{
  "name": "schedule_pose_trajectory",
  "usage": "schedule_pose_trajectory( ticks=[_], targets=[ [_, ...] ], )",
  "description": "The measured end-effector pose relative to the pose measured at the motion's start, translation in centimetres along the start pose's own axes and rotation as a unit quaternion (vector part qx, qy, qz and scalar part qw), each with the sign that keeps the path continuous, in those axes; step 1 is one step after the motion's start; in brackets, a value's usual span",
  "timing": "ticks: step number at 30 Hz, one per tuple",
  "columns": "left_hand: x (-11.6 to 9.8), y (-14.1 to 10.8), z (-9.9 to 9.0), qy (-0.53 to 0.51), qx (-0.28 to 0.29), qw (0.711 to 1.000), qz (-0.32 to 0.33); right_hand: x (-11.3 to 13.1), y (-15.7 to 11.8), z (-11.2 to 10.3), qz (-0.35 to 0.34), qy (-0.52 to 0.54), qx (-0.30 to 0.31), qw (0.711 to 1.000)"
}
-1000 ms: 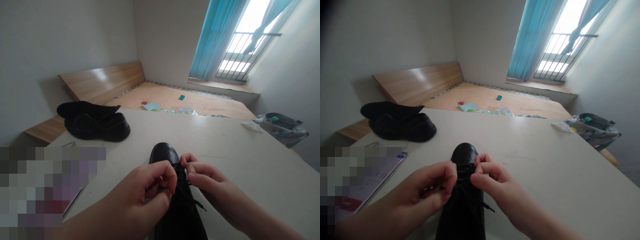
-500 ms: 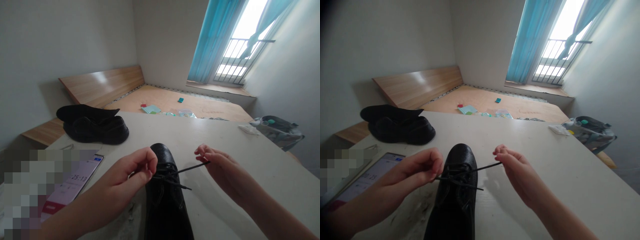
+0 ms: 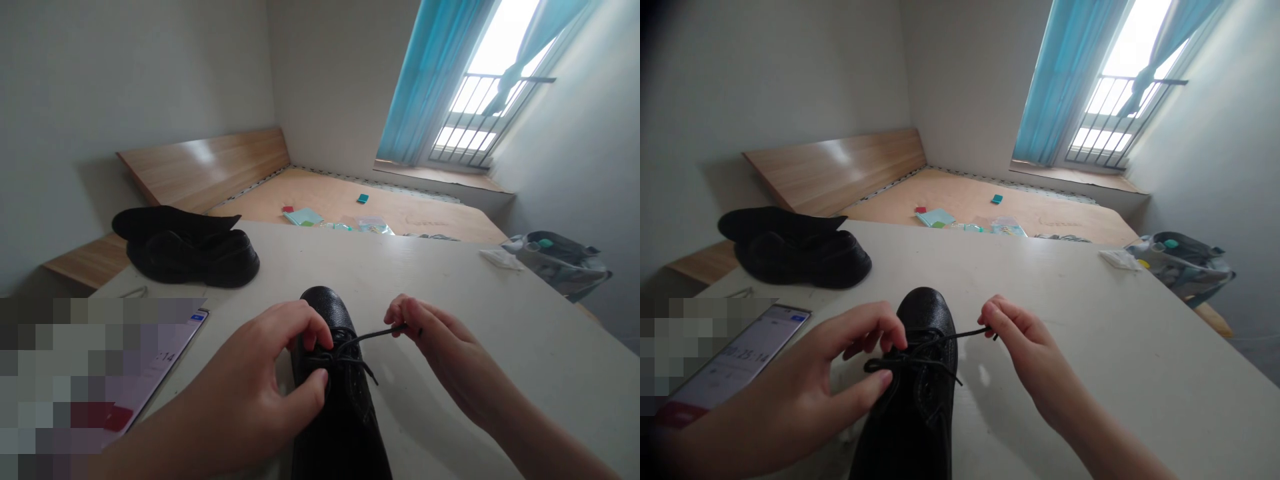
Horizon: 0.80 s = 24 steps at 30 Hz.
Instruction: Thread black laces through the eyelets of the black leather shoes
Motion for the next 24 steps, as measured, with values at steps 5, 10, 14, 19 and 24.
schedule_pose_trajectory(
  ticks=[5,10,14,19,24],
  targets=[
    [-0.3,0.4,0.5,0.025,0.000,1.000,0.011,0.6,-0.5,0.9,-0.022,0.062,0.067,0.996],
    [-0.2,0.5,0.5,0.010,-0.013,1.000,0.015,1.4,-1.7,2.1,-0.065,-0.073,0.096,0.991],
    [-0.1,0.6,0.7,-0.004,-0.014,1.000,0.018,1.5,-2.6,3.8,-0.076,-0.124,0.130,0.981],
    [0.6,0.8,1.3,-0.042,0.008,0.999,-0.006,2.4,-2.8,3.8,-0.177,-0.245,0.083,0.950],
    [1.3,0.8,1.9,-0.093,0.030,0.994,-0.040,3.0,-3.4,5.1,-0.258,-0.295,0.134,0.910]
  ],
)
Point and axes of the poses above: each hand's wrist, its own y-axis towards the middle knuckle, its own z-axis out of the palm, x = y × z, the point moved 7 cm from there along y, towards the middle knuckle, and after that the axes turned 14 degrees about y, right-handed, at the moved point
